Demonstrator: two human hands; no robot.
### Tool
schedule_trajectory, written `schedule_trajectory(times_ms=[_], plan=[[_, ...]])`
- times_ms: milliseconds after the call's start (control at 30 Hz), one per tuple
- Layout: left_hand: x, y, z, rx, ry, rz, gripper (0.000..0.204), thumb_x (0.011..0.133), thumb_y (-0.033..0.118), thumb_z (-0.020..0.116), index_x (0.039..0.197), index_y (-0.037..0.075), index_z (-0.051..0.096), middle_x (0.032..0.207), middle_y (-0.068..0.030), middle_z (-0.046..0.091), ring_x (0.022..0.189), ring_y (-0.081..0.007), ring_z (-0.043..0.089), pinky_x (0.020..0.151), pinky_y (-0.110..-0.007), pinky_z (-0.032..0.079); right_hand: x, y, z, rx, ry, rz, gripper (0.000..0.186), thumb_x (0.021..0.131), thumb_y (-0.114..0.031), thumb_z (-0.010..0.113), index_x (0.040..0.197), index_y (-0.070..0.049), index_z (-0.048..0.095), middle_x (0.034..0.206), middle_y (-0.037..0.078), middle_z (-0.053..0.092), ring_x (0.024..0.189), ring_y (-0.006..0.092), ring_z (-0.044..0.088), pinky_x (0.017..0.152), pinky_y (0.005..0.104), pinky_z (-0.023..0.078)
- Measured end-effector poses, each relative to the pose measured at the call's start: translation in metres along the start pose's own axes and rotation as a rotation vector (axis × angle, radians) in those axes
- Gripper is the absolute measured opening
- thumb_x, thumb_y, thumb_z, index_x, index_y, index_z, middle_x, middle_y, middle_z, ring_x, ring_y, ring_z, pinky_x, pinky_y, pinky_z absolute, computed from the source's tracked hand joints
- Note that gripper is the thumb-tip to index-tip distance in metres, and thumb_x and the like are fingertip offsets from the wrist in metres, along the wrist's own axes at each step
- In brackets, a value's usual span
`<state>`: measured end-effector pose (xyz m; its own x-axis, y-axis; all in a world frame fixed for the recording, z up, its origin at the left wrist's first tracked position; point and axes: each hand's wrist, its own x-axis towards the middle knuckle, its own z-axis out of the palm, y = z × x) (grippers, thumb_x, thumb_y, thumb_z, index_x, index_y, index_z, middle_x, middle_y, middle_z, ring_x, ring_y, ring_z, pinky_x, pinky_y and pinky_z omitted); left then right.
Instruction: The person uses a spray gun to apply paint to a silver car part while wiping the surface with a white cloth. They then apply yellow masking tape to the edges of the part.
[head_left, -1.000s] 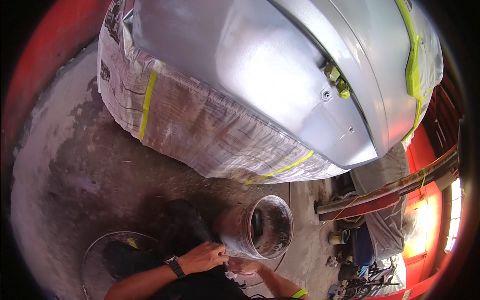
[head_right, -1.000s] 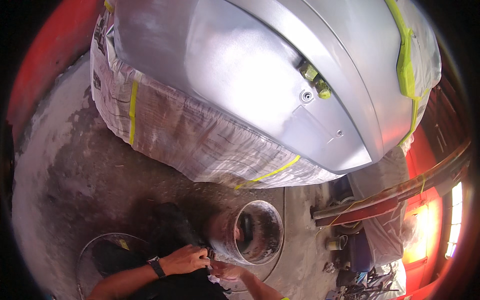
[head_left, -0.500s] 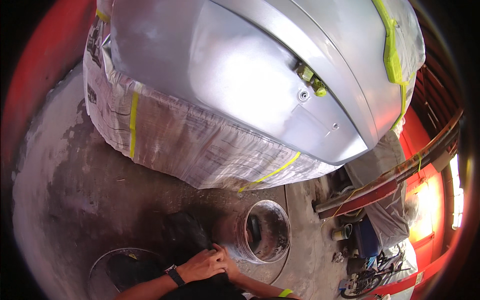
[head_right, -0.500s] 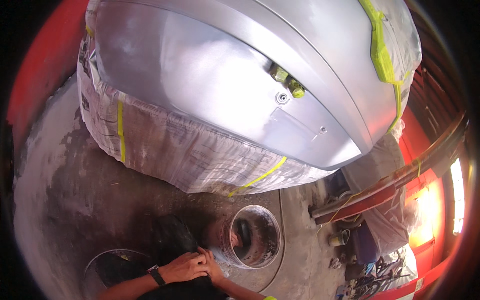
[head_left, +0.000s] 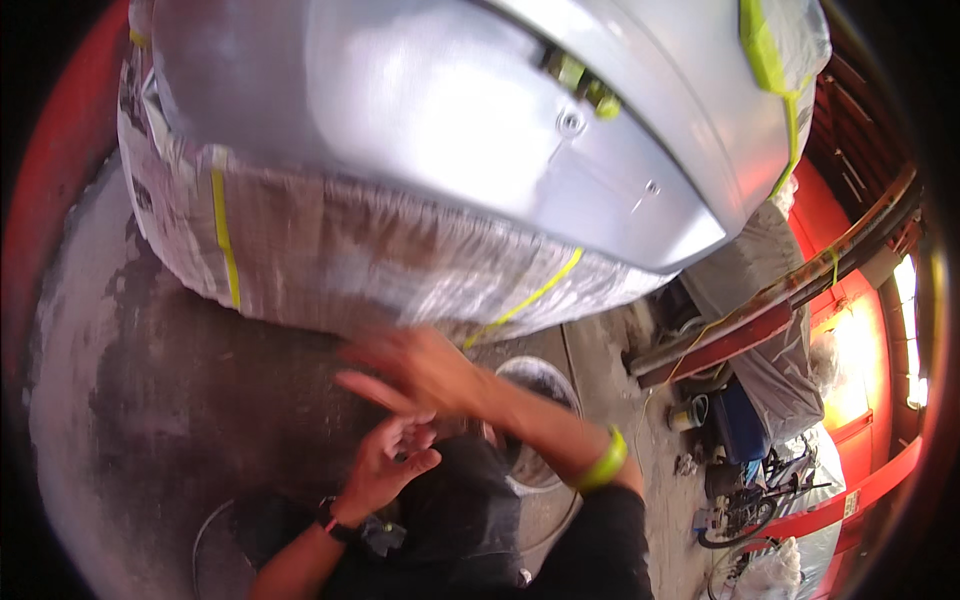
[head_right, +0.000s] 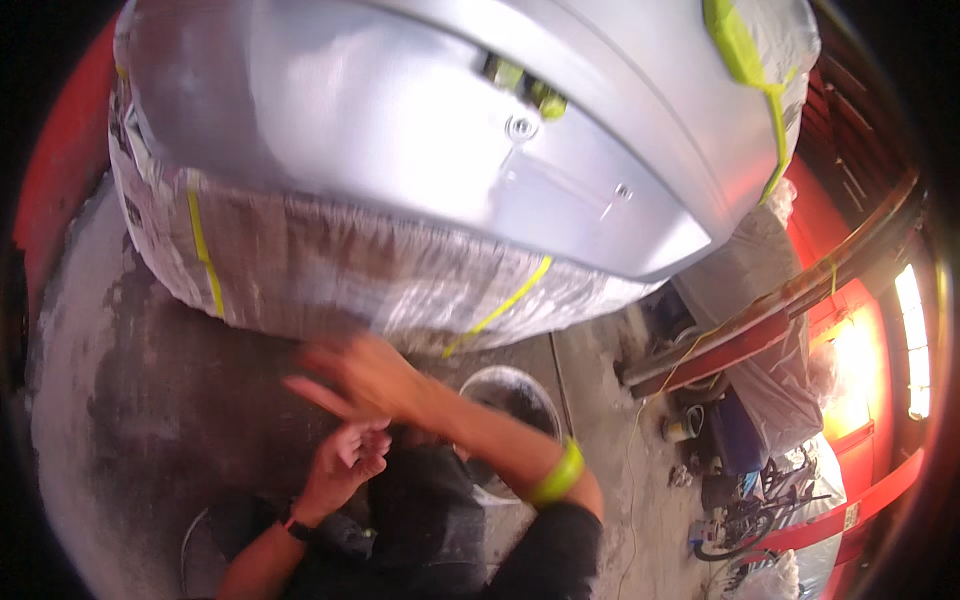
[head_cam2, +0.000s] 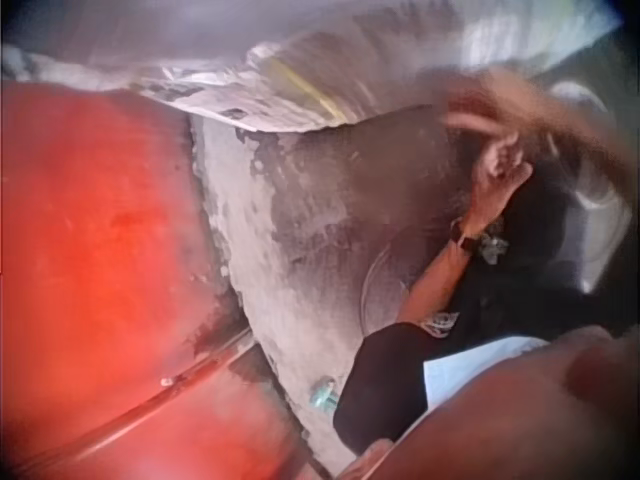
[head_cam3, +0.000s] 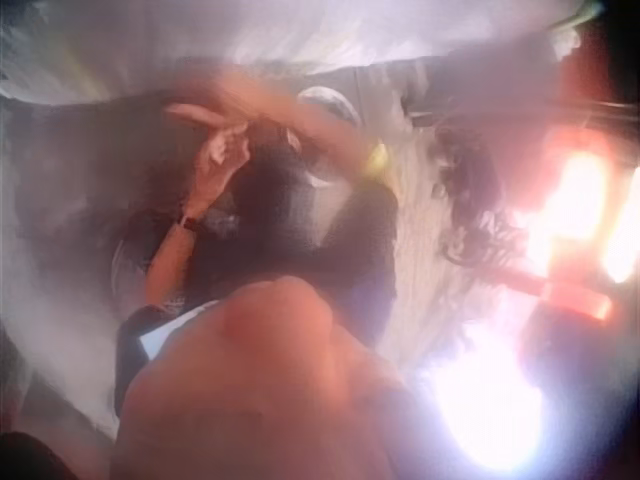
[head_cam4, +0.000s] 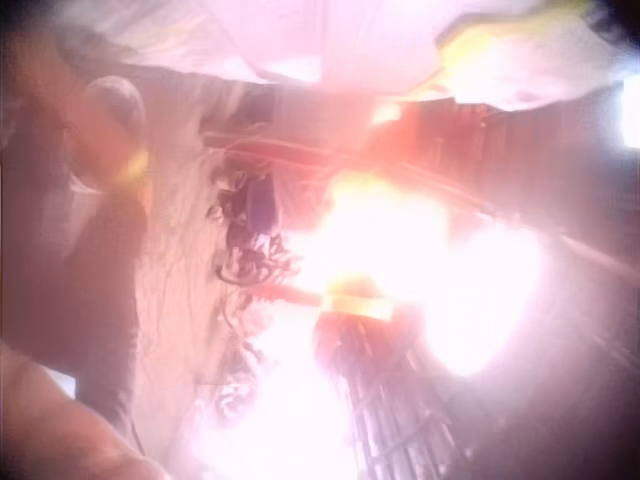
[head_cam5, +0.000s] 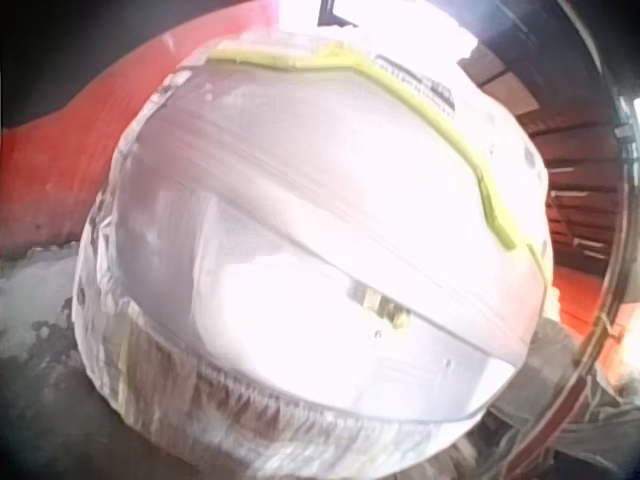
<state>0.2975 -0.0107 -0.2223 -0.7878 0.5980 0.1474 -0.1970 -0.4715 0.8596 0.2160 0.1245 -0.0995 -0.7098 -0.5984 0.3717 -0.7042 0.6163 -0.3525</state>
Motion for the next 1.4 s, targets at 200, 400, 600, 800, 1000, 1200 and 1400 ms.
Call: schedule_trajectory(times_ms=[200,400,600,800,1000,1200,1400], plan=[[0.000,0.005,0.031,-0.458,-0.070,0.110,0.094,0.082,0.019,0.090,0.157,0.007,0.035,0.148,-0.0087,0.053,0.138,-0.0196,0.048,0.116,-0.044,0.038,0.172,-0.019,0.092,0.546,0.033,-0.095,0.032,0.091,-0.030,0.077,0.081,0.000,0.071,0.070,0.015,0.067,0.062,0.0262,0.067,0.058,0.0382,0.050],[-0.007,-0.010,0.030,-0.508,0.137,-0.041,0.071,0.086,0.015,0.086,0.145,0.005,0.048,0.137,-0.0075,0.061,0.128,-0.0188,0.058,0.110,-0.039,0.046,0.168,-0.007,0.132,0.622,0.067,-0.049,0.033,0.091,-0.029,0.077,0.083,0.002,0.070,0.068,0.012,0.066,0.062,0.0165,0.062,0.060,0.0354,0.050],[-0.010,-0.039,0.056,-0.463,0.302,-0.210,0.055,0.090,0.015,0.081,0.137,0.001,0.055,0.127,-0.0079,0.067,0.114,-0.0169,0.065,0.100,-0.035,0.052,0.097,0.054,0.135,0.705,0.142,0.364,0.031,0.098,-0.026,0.069,0.097,0.005,0.071,0.075,0.006,0.065,0.066,0.0133,0.064,0.060,0.0325,0.052],[-0.010,-0.048,0.062,-0.107,0.192,-0.314,0.066,0.087,0.024,0.086,0.138,-0.002,0.052,0.130,-0.0111,0.066,0.119,-0.0173,0.063,0.102,-0.036,0.051,0.033,0.097,0.106,0.759,0.193,0.705,0.037,0.102,-0.030,0.064,0.092,0.005,0.069,0.073,0.006,0.066,0.058,0.0135,0.065,0.053,0.0308,0.051],[-0.011,-0.060,0.076,0.032,0.053,-0.183,0.074,0.083,0.018,0.089,0.142,0.000,0.049,0.135,-0.0091,0.061,0.125,-0.0176,0.059,0.108,-0.036,0.047,0.016,0.091,0.104,0.733,-0.036,0.738,0.045,0.102,-0.033,0.065,0.076,0.004,0.063,0.062,0.007,0.062,0.047,0.0154,0.062,0.046,0.0323,0.051],[-0.004,-0.057,0.085,-0.216,0.248,-0.210,0.078,0.083,0.014,0.087,0.146,0.002,0.044,0.137,-0.0094,0.059,0.127,-0.0197,0.058,0.111,-0.039,0.047,0.035,0.094,0.109,0.934,0.062,0.669,0.039,0.103,-0.034,0.063,0.090,0.002,0.066,0.072,0.005,0.064,0.053,0.0151,0.065,0.047,0.0310,0.052],[-0.005,-0.055,0.089,-0.057,0.207,-0.208,0.075,0.083,0.012,0.087,0.145,0.004,0.045,0.136,-0.0084,0.060,0.127,-0.0200,0.059,0.109,-0.039,0.048,0.038,0.088,0.074,1.222,0.333,0.686,0.037,0.104,-0.034,0.062,0.098,0.002,0.068,0.079,0.007,0.066,0.059,0.0153,0.066,0.053,0.0289,0.053]])
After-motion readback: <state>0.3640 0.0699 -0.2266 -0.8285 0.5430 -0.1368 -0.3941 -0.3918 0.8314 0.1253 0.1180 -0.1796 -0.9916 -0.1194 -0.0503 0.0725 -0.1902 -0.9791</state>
